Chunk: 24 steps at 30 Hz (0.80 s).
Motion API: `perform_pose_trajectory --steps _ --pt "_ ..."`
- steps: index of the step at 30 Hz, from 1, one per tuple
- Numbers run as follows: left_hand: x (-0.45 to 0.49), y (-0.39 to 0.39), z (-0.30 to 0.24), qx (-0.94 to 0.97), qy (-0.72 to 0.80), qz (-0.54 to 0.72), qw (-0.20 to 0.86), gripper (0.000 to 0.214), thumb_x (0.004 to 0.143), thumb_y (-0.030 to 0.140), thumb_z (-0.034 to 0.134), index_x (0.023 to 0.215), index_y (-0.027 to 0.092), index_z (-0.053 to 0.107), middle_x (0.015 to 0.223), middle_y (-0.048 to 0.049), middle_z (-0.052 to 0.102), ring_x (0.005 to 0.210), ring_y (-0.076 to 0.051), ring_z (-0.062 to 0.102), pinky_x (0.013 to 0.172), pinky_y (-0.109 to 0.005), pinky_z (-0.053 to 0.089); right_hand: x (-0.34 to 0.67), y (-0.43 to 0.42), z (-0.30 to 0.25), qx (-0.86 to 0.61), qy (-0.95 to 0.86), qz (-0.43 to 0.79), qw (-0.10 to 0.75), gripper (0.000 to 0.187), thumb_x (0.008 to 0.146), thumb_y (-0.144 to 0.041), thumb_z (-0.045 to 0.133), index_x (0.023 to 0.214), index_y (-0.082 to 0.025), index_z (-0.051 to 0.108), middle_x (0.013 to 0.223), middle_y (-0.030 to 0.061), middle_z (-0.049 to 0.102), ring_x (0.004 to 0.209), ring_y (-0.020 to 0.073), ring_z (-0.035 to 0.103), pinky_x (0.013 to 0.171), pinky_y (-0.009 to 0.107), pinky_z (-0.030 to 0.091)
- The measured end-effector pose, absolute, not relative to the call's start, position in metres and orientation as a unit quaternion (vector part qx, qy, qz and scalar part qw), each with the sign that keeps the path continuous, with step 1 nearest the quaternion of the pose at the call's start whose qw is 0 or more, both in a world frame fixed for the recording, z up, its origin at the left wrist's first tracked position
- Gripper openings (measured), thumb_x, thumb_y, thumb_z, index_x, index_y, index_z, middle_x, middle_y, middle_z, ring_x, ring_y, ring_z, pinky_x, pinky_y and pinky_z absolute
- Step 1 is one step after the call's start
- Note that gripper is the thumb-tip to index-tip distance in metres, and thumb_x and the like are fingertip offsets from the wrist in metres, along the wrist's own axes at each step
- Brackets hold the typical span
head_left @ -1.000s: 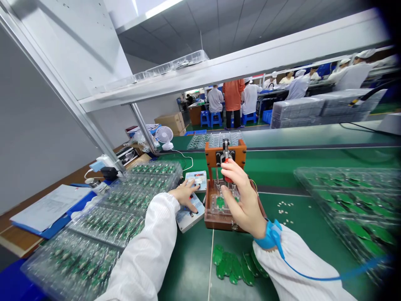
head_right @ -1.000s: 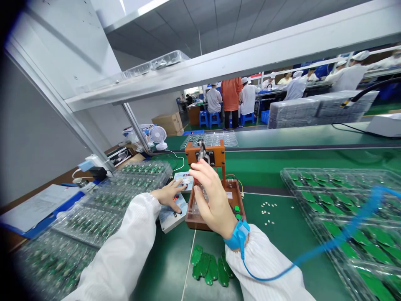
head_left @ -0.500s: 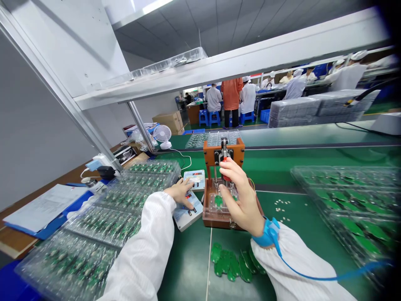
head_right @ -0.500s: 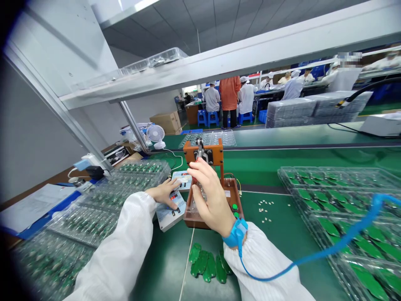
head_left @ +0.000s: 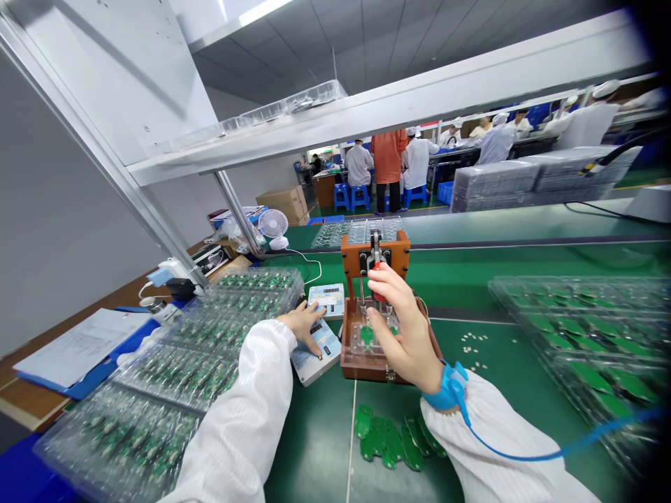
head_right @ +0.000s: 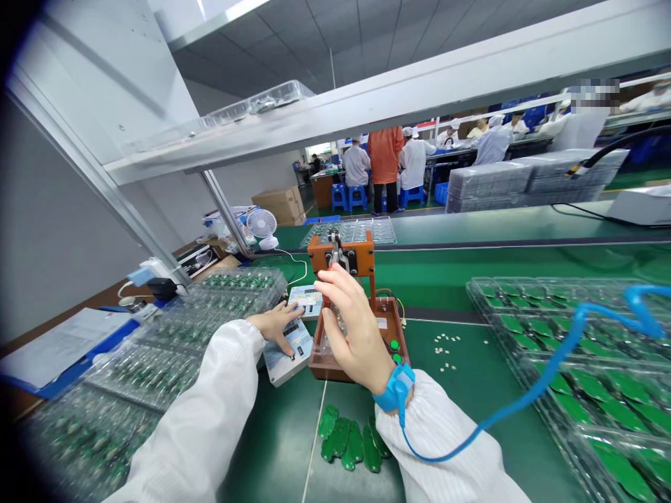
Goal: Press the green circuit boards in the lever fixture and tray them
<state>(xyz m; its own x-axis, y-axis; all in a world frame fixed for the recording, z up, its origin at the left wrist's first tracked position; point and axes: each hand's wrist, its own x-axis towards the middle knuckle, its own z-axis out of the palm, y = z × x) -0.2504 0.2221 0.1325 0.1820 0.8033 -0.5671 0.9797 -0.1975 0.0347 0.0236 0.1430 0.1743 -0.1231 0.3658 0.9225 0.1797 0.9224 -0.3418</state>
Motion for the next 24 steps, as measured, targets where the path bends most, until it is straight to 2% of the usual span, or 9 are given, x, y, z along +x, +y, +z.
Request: perform_pose_trajectory --steps 3,10,14,18,19,21,22,23,24 --pt "-0.249 0.222 0.134 0.740 0.601 -0.226 0.201 0.154 0.043 0.075 0.087 0.167 0.022 0.012 0.173 -0.0133 -0.002 0.157 -0.048 -0.006 0.127 -0.064 0.014 0.023 0.144 0.175 -0.182 -0.746 0.067 0.638 0.058 0.098 -0.004 0.052 0.149 -0.031 0.047 0.148 0.0086 0.057 0.151 0.0297 0.042 0.121 0.059 0.046" --pt "-0.249 0.221 0.134 0.747 0.594 -0.225 0.197 0.150 0.045 0.074 0.087 0.167 0.023 0.015 0.173 -0.0143 -0.001 0.156 -0.051 -0.004 0.124 -0.068 0.017 0.024 0.144 0.174 -0.190 -0.743 0.064 0.639 0.056 0.098 -0.007 0.051 0.149 -0.031 0.046 0.148 0.0081 0.057 0.150 0.0310 0.044 0.119 0.060 0.047" --pt "-0.244 0.223 0.131 0.734 0.606 -0.241 0.189 0.151 0.044 0.073 0.088 0.167 0.026 0.013 0.173 -0.0131 -0.006 0.156 -0.049 -0.011 0.124 -0.070 0.014 0.024 0.144 0.173 -0.189 -0.743 0.065 0.639 0.057 0.098 -0.007 0.052 0.149 -0.032 0.047 0.148 0.0080 0.058 0.151 0.0307 0.044 0.120 0.060 0.047" --pt "-0.235 0.214 0.149 0.726 0.619 -0.250 0.164 0.143 0.047 0.063 0.093 0.165 0.026 0.021 0.173 -0.0137 -0.004 0.156 -0.049 -0.009 0.125 -0.068 0.017 0.023 0.143 0.174 -0.188 -0.743 0.066 0.639 0.057 0.098 -0.006 0.051 0.149 -0.031 0.047 0.149 0.0086 0.056 0.151 0.0295 0.042 0.121 0.059 0.046" --pt "-0.232 0.207 0.158 0.729 0.626 -0.234 0.145 0.136 0.051 0.058 0.094 0.163 0.025 0.025 0.173 -0.0149 0.002 0.157 -0.049 -0.003 0.125 -0.066 0.021 0.023 0.143 0.174 -0.189 -0.743 0.067 0.639 0.057 0.098 -0.005 0.051 0.149 -0.031 0.047 0.149 0.0087 0.056 0.151 0.0292 0.042 0.121 0.058 0.045" --pt "-0.222 0.183 0.176 0.744 0.644 -0.160 0.084 0.108 0.062 0.045 0.092 0.155 0.023 0.040 0.168 -0.0177 0.027 0.155 -0.046 0.022 0.120 -0.060 0.035 0.023 0.143 0.174 -0.190 -0.744 0.069 0.637 0.057 0.098 -0.006 0.051 0.149 -0.031 0.047 0.149 0.0087 0.056 0.151 0.0289 0.042 0.121 0.057 0.046" --pt "-0.214 0.166 0.184 0.756 0.644 -0.107 0.050 0.088 0.069 0.039 0.089 0.145 0.022 0.050 0.157 -0.0178 0.046 0.146 -0.044 0.040 0.115 -0.056 0.043 0.023 0.143 0.173 -0.190 -0.745 0.069 0.636 0.057 0.098 -0.006 0.051 0.149 -0.031 0.047 0.149 0.0086 0.056 0.151 0.0288 0.043 0.121 0.057 0.046" --pt "-0.203 0.148 0.188 0.772 0.633 -0.051 0.034 0.065 0.076 0.034 0.084 0.133 0.022 0.057 0.137 -0.0152 0.062 0.129 -0.040 0.057 0.105 -0.053 0.051 0.023 0.143 0.173 -0.189 -0.745 0.068 0.636 0.056 0.099 -0.006 0.051 0.149 -0.031 0.047 0.149 0.0085 0.056 0.151 0.0287 0.043 0.121 0.057 0.046" --pt "-0.189 0.128 0.189 0.793 0.609 -0.001 0.035 0.045 0.080 0.031 0.081 0.119 0.022 0.063 0.118 -0.0120 0.070 0.112 -0.037 0.066 0.096 -0.051 0.055 0.023 0.144 0.173 -0.188 -0.745 0.066 0.636 0.056 0.099 -0.006 0.051 0.149 -0.031 0.047 0.149 0.0084 0.057 0.150 0.0287 0.044 0.121 0.058 0.046"
